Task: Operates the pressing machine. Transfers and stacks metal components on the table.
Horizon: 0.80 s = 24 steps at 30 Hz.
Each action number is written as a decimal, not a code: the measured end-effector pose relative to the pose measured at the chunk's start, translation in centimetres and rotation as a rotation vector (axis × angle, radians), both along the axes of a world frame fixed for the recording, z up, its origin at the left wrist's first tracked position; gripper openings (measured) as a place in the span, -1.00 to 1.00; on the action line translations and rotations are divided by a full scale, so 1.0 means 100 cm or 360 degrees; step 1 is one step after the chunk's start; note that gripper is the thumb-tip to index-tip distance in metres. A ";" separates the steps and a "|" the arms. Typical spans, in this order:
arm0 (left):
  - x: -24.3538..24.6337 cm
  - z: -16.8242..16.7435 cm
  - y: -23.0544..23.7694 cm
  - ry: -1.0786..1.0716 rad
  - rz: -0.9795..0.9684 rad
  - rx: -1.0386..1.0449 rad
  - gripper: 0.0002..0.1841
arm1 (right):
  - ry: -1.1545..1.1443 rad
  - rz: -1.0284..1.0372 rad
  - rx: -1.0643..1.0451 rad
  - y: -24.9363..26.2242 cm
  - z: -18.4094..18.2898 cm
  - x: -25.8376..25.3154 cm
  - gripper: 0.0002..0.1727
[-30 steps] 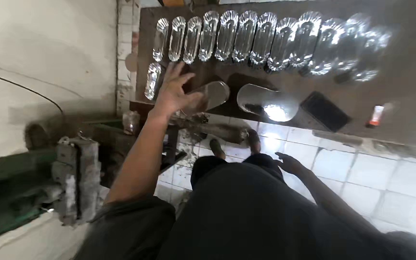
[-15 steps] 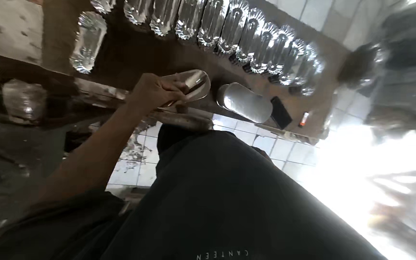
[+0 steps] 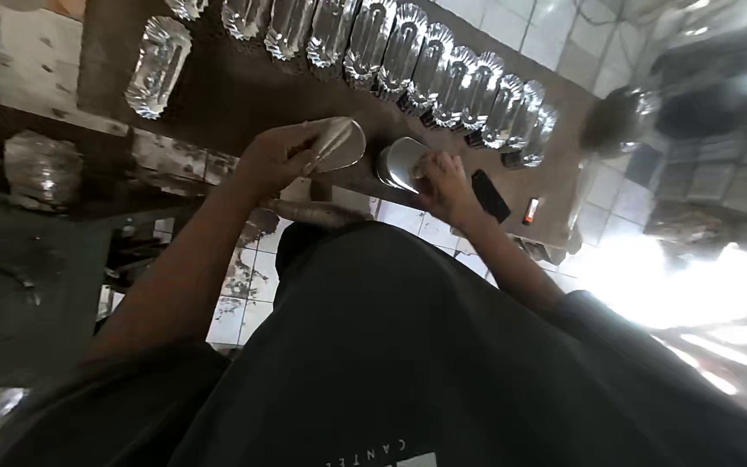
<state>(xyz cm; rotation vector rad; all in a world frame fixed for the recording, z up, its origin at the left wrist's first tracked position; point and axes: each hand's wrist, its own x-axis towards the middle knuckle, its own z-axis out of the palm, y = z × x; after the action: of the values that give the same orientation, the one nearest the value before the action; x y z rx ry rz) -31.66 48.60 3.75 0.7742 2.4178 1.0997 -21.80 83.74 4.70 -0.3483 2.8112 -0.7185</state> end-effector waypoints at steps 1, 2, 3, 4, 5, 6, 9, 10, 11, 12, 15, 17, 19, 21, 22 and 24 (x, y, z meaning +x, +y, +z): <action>0.011 0.011 0.005 0.0022 0.0088 -0.0107 -0.59 | -0.0120 0.0059 -0.0181 0.011 0.002 -0.008 -0.57; 0.025 0.022 0.008 0.0061 0.0269 -0.0199 -0.59 | -0.0236 0.0106 -0.0392 0.023 0.004 -0.016 -0.60; 0.043 0.032 0.009 0.0125 0.0524 -0.0202 -0.59 | -0.0350 0.0130 -0.0596 0.033 0.005 -0.024 -0.62; 0.066 0.046 0.010 0.0128 0.0837 -0.0022 -0.60 | -0.0480 0.0133 -0.0765 0.043 0.006 -0.031 -0.63; 0.089 0.060 0.012 0.0072 0.1128 0.0294 -0.64 | -0.0599 0.0143 -0.0871 0.051 0.006 -0.038 -0.63; 0.113 0.076 0.012 -0.0100 0.1306 0.0696 -0.66 | -0.0703 0.0154 -0.0901 0.059 0.005 -0.045 -0.62; 0.194 0.116 0.020 -0.0777 0.1509 0.1517 -0.73 | -0.1000 0.0121 -0.0893 0.064 0.017 -0.061 -0.62; 0.217 0.120 0.024 -0.0913 0.1478 0.1642 -0.72 | -0.1048 0.0129 -0.0884 0.064 0.019 -0.065 -0.64; 0.237 0.122 0.029 -0.0991 0.1457 0.1697 -0.71 | -0.1075 0.0154 -0.0886 0.065 0.019 -0.069 -0.67; 0.254 0.123 0.036 -0.1013 0.1485 0.1700 -0.69 | -0.1091 0.0182 -0.0877 0.066 0.019 -0.072 -0.68; 0.266 0.128 0.035 -0.0911 0.1521 0.1771 -0.77 | -0.1104 0.0178 -0.0830 0.063 0.020 -0.072 -0.70; 0.256 0.132 0.016 -0.0776 0.1444 0.1808 -0.79 | -0.1067 0.0124 -0.0811 0.057 0.026 -0.067 -0.71; 0.244 0.138 -0.002 -0.0702 0.1420 0.1840 -0.76 | -0.1047 0.0091 -0.0790 0.056 0.026 -0.065 -0.71; 0.243 0.139 -0.017 -0.0701 0.1408 0.1784 -0.73 | -0.1033 -0.0015 -0.0793 0.055 0.027 -0.054 -0.76; 0.246 0.138 -0.023 -0.0721 0.1429 0.1687 -0.72 | -0.0983 -0.0053 -0.0780 0.052 0.025 -0.050 -0.78; 0.258 0.130 -0.031 -0.0824 0.1523 0.1475 -0.68 | -0.0790 -0.0072 -0.0675 0.046 0.024 -0.045 -0.79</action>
<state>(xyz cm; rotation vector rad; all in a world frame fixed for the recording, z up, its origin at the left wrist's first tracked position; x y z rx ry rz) -5.91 45.53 16.75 -0.5537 1.6953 2.4478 -26.30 88.30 7.14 -0.1431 2.1973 -1.2219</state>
